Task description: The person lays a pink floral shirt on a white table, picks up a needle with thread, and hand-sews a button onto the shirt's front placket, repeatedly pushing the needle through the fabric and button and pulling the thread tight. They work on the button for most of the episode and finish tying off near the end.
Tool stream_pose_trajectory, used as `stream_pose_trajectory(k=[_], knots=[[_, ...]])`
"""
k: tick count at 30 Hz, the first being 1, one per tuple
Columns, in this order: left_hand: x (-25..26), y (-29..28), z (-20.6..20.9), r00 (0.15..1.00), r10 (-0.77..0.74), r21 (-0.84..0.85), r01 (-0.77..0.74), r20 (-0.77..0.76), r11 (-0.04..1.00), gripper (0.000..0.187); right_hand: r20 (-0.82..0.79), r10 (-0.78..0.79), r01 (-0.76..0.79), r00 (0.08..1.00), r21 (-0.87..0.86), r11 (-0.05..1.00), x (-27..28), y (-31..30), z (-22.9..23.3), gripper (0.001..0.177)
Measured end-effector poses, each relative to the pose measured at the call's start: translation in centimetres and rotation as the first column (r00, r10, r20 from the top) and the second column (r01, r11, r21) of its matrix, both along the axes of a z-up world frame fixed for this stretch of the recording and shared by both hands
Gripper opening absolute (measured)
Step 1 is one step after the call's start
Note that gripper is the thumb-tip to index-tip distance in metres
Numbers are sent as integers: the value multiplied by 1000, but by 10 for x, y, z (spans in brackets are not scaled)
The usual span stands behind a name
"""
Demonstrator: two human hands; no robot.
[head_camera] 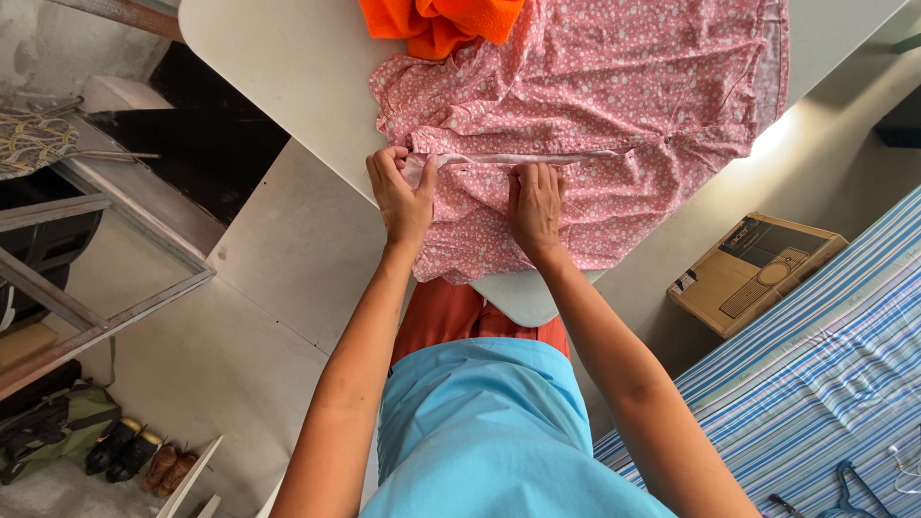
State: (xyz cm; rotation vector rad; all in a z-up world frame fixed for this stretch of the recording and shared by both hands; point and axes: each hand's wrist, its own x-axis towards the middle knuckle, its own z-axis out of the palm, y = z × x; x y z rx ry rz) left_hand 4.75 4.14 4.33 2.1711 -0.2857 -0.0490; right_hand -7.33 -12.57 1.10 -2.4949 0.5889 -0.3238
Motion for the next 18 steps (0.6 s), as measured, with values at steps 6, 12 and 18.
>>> stream_pose_trajectory(k=[6,12,18], knots=[[16,-13,-8,973,109,-11,-114,-204,993,37,71,25,-25,997,5,1000,20,11,-4,8],[19,-13,-19,947,159,9,-163,-279,987,28,-20,50,-51,999,-82,995,24,12,-6,8],[11,-6,-10,801,51,-276,-265,-597,924,22,-23,39,-39,999,-28,999,24,12,-2,8]])
